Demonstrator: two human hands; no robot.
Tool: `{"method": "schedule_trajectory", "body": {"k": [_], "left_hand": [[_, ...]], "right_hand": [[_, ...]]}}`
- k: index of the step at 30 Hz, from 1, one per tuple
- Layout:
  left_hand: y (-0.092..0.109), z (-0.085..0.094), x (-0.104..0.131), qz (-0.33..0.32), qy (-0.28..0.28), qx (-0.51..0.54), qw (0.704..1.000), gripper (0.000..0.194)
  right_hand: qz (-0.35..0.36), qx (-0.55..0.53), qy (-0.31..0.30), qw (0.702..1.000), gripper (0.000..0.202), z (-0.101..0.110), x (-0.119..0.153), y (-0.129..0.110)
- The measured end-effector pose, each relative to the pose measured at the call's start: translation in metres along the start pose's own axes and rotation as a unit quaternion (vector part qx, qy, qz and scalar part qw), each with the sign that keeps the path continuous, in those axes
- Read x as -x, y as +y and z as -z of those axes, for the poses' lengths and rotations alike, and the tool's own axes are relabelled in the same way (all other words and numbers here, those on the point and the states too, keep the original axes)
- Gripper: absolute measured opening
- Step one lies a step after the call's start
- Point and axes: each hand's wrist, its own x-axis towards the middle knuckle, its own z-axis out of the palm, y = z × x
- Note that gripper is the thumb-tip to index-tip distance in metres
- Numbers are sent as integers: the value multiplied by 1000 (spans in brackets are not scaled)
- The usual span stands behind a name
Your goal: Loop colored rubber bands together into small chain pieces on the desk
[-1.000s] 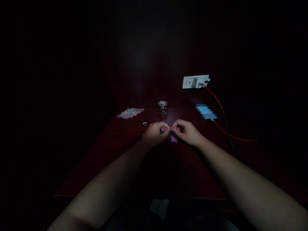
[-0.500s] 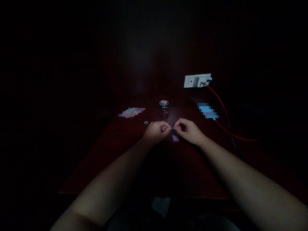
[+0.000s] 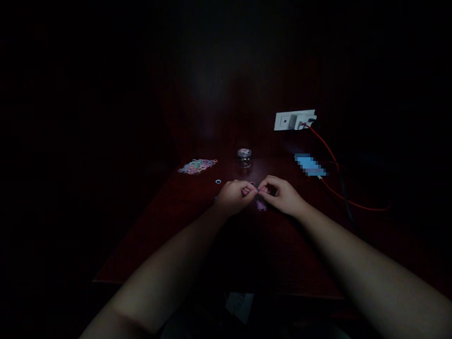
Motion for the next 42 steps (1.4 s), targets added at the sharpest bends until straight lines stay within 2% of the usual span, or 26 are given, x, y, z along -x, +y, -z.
{"method": "schedule_trajectory", "body": {"k": [10, 14, 22, 35, 42], "left_hand": [[-2, -2, 0, -18, 1, 24, 1000, 8], [-5, -3, 1, -51, 10, 32, 998, 18], [-7, -1, -1, -51, 8, 11, 999, 5], [-3, 2, 0, -57, -19, 19, 998, 5], [0, 5, 2, -31, 25, 8, 999, 4]], "right_hand": [[-12, 8, 1, 1000, 8, 0, 0, 1], [-15, 13, 2, 1000, 9, 0, 1, 2], [-15, 10, -5, 1000, 9, -1, 1, 0], [-15, 17, -5, 1000, 7, -2, 1, -4], [-32, 32, 4, 999, 13, -1, 0, -5]]}}
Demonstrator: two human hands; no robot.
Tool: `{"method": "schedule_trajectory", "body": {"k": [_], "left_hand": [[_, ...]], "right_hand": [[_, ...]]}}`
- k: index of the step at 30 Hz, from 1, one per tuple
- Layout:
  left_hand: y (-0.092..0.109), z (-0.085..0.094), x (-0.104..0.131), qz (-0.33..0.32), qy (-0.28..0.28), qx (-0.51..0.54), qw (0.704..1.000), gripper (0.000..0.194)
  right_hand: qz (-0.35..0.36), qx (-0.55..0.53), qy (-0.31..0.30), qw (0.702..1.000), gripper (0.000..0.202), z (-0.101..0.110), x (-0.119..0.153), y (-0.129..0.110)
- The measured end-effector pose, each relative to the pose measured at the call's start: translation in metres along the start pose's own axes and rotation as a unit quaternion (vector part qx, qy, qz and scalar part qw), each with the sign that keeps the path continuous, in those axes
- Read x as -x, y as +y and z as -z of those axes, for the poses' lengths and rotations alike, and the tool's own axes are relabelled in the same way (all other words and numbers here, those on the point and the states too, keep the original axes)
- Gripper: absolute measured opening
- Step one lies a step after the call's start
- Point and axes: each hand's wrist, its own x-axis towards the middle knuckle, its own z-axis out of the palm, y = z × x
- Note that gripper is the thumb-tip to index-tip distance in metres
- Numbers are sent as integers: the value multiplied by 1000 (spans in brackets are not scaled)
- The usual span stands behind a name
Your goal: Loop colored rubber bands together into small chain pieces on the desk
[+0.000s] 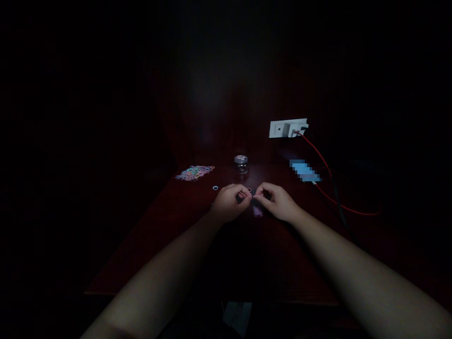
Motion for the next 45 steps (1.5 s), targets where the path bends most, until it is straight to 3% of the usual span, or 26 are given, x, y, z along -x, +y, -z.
{"method": "schedule_trajectory", "body": {"k": [11, 22, 31, 45], "left_hand": [[-10, -4, -2, 98, 97, 14, 990, 7], [-8, -2, -1, 88, 108, 20, 990, 8], [-3, -2, 0, 63, 69, 21, 995, 10], [2, -2, 1, 46, 37, 19, 998, 6]], "right_hand": [[9, -8, 13, 1000, 12, 1, 0, 1], [20, 8, 40, 999, 9, 2, 0, 5], [10, -42, 33, 999, 11, -2, 1, 5], [20, -30, 37, 999, 8, -3, 0, 1]]}}
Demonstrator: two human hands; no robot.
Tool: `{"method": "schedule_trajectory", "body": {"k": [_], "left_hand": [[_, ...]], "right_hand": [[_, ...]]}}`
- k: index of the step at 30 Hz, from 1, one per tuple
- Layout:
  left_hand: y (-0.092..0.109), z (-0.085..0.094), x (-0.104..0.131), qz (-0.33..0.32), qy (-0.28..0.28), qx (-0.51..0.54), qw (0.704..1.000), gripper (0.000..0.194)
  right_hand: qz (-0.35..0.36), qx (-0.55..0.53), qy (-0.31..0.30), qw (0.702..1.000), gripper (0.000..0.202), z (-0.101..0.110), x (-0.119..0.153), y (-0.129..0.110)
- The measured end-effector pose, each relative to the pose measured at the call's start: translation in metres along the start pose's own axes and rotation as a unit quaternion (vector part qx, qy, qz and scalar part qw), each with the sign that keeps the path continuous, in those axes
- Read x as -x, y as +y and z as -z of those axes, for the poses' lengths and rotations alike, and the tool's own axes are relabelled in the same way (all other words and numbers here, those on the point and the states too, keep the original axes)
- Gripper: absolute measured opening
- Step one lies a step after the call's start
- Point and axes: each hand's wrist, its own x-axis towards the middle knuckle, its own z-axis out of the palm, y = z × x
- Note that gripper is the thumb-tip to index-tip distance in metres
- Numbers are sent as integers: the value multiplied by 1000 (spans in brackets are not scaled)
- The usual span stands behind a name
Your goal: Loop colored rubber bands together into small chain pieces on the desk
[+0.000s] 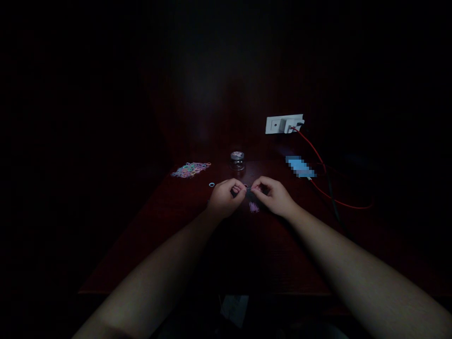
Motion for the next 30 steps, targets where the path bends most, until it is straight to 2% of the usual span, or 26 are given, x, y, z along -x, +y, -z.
{"method": "schedule_trajectory", "body": {"k": [7, 15, 22, 30], "left_hand": [[-1, -2, 1, -10, -12, 2, 1000, 7], [0, -1, 2, -42, -51, 10, 998, 6], [1, 0, 2, -74, -45, 11, 996, 5], [-8, 2, 0, -57, -34, 7, 998, 6]], "right_hand": [[12, 26, 2, 1000, 10, 2, -1, -1], [20, 51, 14, 998, 10, 4, -2, 0], [8, 71, 47, 996, 9, 6, -4, 11], [31, 41, 6, 999, 7, 8, -3, 7]]}}
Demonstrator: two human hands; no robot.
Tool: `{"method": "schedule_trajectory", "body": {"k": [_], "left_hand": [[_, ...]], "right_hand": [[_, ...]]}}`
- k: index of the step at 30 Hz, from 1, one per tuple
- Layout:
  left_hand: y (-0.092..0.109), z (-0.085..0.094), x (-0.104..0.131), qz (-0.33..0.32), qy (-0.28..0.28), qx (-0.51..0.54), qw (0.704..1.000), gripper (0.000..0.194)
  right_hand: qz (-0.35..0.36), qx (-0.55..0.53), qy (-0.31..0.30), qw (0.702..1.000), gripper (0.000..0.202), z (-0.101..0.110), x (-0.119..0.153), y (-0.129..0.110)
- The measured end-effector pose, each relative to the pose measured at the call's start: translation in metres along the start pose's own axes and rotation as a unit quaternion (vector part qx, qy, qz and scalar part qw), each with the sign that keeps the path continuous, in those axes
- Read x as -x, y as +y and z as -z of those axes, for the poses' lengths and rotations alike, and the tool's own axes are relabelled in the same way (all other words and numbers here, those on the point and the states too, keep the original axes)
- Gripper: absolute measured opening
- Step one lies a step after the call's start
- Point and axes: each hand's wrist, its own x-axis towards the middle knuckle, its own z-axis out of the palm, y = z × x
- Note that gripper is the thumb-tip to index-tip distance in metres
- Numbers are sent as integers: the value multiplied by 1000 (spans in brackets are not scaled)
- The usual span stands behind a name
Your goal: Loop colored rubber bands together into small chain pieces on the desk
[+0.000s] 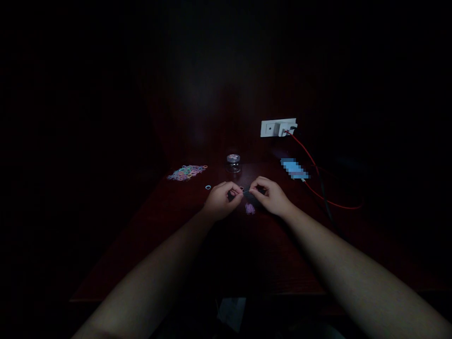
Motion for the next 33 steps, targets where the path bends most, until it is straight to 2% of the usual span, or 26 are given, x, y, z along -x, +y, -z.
{"method": "schedule_trajectory", "body": {"k": [10, 21, 27, 33], "left_hand": [[1, 2, 0, -12, 13, -3, 1000, 3], [5, 6, 2, 16, 19, 19, 1000, 9], [1, 1, 1, 29, 18, 18, 999, 6], [-3, -2, 0, 15, 7, 10, 1000, 12]], "right_hand": [[-6, 14, 2, 1000, 7, 1, 0, -2], [-42, 33, 22, 998, 8, 2, -1, 7], [-22, 27, 9, 999, 7, 2, 0, 4], [-11, -2, -7, 1000, 6, 0, 0, 1]]}}
